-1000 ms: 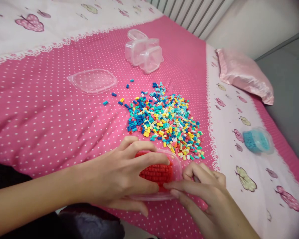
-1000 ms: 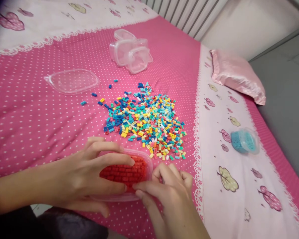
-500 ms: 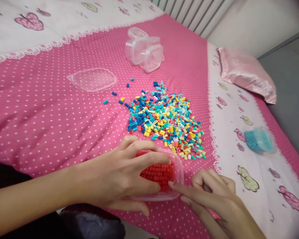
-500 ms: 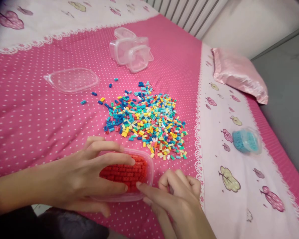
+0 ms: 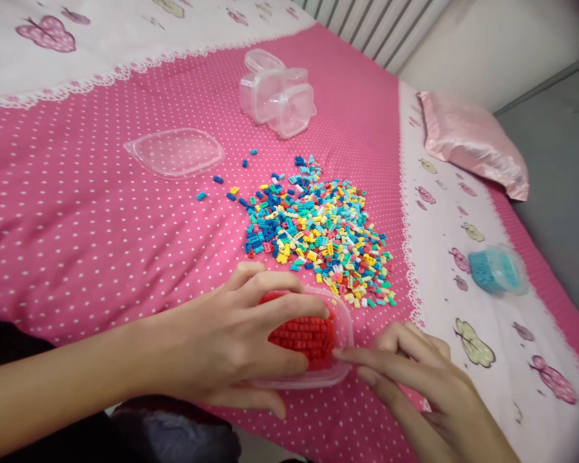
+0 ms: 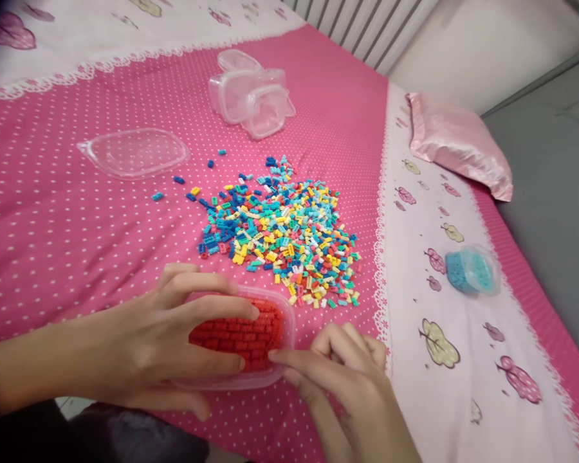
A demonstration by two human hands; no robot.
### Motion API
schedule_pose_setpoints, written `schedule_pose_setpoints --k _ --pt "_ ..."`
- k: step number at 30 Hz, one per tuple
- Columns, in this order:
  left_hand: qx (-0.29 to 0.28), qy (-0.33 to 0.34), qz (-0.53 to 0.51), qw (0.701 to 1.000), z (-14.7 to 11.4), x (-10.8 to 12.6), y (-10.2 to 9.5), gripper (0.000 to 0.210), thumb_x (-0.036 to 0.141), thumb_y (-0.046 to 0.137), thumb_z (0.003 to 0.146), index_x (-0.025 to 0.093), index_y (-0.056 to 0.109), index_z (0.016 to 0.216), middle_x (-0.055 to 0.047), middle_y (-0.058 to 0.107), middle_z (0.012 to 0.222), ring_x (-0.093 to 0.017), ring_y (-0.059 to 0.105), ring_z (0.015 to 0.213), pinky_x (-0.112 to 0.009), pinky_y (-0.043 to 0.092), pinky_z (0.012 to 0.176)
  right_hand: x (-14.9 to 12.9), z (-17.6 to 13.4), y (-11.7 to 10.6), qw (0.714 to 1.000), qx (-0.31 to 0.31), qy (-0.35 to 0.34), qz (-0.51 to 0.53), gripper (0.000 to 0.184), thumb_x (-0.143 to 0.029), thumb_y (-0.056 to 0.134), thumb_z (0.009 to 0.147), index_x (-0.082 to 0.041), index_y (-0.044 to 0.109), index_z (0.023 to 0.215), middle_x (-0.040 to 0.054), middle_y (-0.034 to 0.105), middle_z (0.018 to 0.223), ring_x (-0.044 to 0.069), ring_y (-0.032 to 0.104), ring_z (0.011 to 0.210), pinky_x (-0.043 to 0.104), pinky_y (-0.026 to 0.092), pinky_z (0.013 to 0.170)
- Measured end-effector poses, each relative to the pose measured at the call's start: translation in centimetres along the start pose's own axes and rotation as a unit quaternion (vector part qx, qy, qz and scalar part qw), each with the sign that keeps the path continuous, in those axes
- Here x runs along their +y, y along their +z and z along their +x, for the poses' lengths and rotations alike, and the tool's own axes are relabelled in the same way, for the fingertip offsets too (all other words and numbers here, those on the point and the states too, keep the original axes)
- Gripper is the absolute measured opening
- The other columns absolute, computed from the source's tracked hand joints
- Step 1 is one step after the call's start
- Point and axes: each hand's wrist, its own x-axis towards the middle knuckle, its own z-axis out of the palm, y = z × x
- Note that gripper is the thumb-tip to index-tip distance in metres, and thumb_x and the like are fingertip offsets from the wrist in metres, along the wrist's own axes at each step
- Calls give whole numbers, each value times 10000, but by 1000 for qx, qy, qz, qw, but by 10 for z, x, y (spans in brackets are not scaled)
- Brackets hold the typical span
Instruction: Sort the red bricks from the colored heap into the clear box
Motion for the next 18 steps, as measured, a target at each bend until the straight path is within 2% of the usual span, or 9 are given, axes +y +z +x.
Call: schedule_pose_setpoints --k 4,9,14,18 --pt "3 1 2 1000 0 0 -1 326 554 725 865 334 718 1106 -28 550 1419 -276 430 1295 -423 348 1111 -1 1 -1 999 33 21 16 217 -345 556 1022 -363 755 1104 -28 583 693 155 604 649 292 456 594" --pt "18 2 2 1000 1 1 -2 341 553 737 854 326 718 1108 -31 577 1374 -273 464 1260 -416 385 1087 -6 1 2 999 20 36 27 191 -361 580 1012 -368 752 1093 -31 591 722 159 602 701 300 447 648" --pt "27 6 -2 1000 0 0 0 326 535 720 880 346 707 1145 -18 561 1382 -258 467 1258 -406 368 1091 -9 5 4 990 92 80 74 225 -408 544 1026 -355 763 1037 -30 584 749 156 580 718 293 441 658" --pt "14 13 3 1000 -2 -3 -5 446 607 678 884 375 655 1265 -21 537 1428 -285 434 1295 -431 335 1115 -1 4 16 973 150 124 123 254 -415 518 1037 -346 763 1021 -14 609 835 172 590 823 308 448 735"
